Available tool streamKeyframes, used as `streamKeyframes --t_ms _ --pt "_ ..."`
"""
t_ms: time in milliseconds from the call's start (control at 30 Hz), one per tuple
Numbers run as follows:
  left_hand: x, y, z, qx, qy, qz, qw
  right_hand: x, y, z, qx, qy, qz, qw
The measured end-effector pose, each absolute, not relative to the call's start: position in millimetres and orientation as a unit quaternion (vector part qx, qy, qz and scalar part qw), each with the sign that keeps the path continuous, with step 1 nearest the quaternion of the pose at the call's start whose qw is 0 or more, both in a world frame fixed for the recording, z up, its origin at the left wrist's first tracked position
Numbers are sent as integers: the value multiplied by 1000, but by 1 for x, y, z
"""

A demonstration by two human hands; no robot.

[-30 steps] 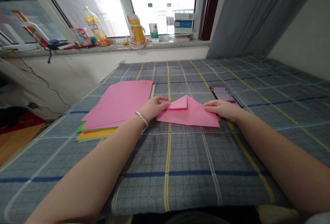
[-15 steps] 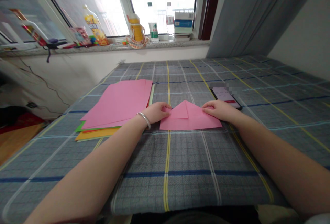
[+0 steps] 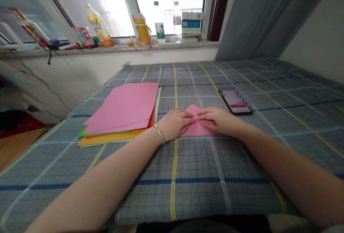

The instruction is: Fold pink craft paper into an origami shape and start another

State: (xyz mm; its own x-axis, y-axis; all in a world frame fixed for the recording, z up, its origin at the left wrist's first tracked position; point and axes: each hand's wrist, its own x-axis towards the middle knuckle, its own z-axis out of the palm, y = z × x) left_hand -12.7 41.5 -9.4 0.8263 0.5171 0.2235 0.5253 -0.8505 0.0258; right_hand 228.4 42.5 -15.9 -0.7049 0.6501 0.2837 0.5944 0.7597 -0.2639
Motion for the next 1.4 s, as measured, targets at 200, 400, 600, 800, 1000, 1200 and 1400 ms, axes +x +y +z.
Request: streamKeyframes --t_ms 200,400,600,800,1000,1200,1400 --pt "-14 40 -7 -963 -257 -83 -5 230 37 -11 -339 -922 97 159" --pt "-13 31 2 -962 -272 -27 -19 229 28 -3 -338 -928 92 123" --pt "-12 27 4 -962 -271 -40 0 227 22 4 -334 -934 61 114" --pt "-9 23 8 -962 -268 -47 34 224 17 9 -317 -942 33 106" --pt "-6 23 8 -963 -262 -51 32 221 15 11 -323 -944 -9 72" --pt "-7 26 11 -952 -295 -78 5 219 15 11 -383 -920 -31 75" --pt "-11 35 8 -927 -359 -106 -6 217 18 12 -454 -887 -44 71"
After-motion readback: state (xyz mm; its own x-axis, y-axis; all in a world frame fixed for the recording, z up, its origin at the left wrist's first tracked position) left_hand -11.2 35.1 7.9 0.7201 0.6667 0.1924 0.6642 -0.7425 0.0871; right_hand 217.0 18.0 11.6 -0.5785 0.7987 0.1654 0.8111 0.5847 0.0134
